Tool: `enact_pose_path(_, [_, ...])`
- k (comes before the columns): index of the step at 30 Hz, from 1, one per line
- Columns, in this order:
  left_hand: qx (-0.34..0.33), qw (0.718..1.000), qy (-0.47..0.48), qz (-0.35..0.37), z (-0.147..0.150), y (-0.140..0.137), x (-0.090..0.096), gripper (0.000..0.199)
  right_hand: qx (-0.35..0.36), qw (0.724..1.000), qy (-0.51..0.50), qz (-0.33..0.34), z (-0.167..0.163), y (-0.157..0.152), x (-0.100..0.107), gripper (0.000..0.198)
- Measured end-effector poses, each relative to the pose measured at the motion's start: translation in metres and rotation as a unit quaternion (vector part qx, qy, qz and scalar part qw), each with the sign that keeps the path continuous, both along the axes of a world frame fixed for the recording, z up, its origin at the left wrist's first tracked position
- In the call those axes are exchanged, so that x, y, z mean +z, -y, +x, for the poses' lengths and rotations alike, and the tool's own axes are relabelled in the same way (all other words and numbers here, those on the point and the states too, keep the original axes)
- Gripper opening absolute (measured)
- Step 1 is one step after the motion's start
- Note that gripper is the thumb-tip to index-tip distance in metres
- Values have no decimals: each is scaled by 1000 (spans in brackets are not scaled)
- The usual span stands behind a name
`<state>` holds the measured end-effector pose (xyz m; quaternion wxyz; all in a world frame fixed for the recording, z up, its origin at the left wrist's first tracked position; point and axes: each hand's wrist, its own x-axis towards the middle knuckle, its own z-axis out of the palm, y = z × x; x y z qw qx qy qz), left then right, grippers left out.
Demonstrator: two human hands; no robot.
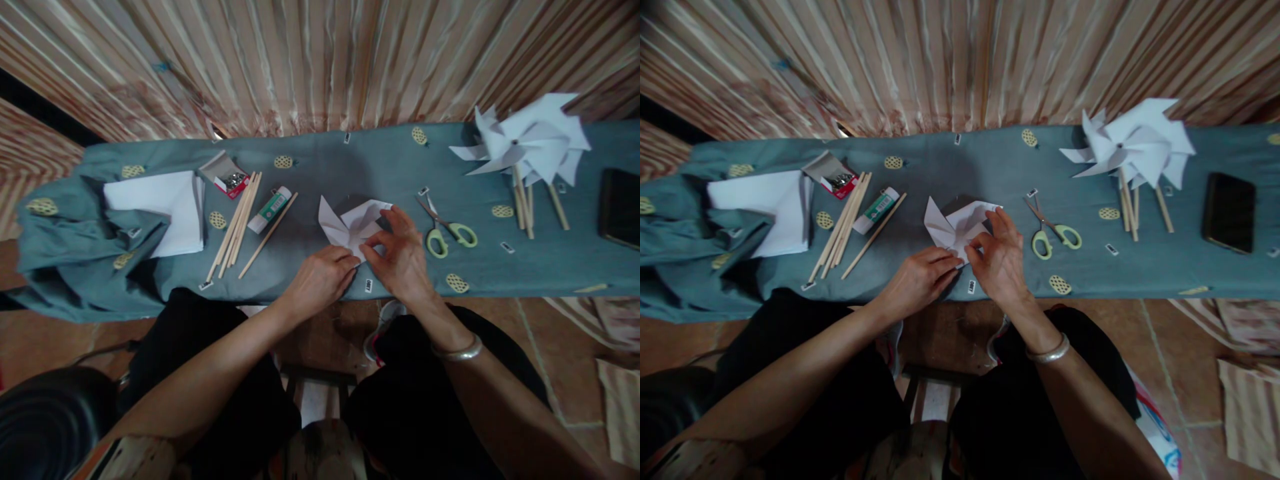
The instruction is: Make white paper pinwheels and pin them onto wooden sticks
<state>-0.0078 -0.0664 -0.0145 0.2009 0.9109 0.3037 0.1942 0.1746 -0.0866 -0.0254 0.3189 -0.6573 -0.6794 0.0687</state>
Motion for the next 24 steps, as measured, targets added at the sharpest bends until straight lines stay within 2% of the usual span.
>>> enact_pose_path(13, [7, 1000, 17, -21, 0, 1, 0, 23, -2, 1000, -10, 4, -2, -2, -3, 14])
enact_pose_path(24, [8, 999, 19, -49, 1, -1, -1, 20, -7, 999, 36, 39, -3, -2, -3, 16])
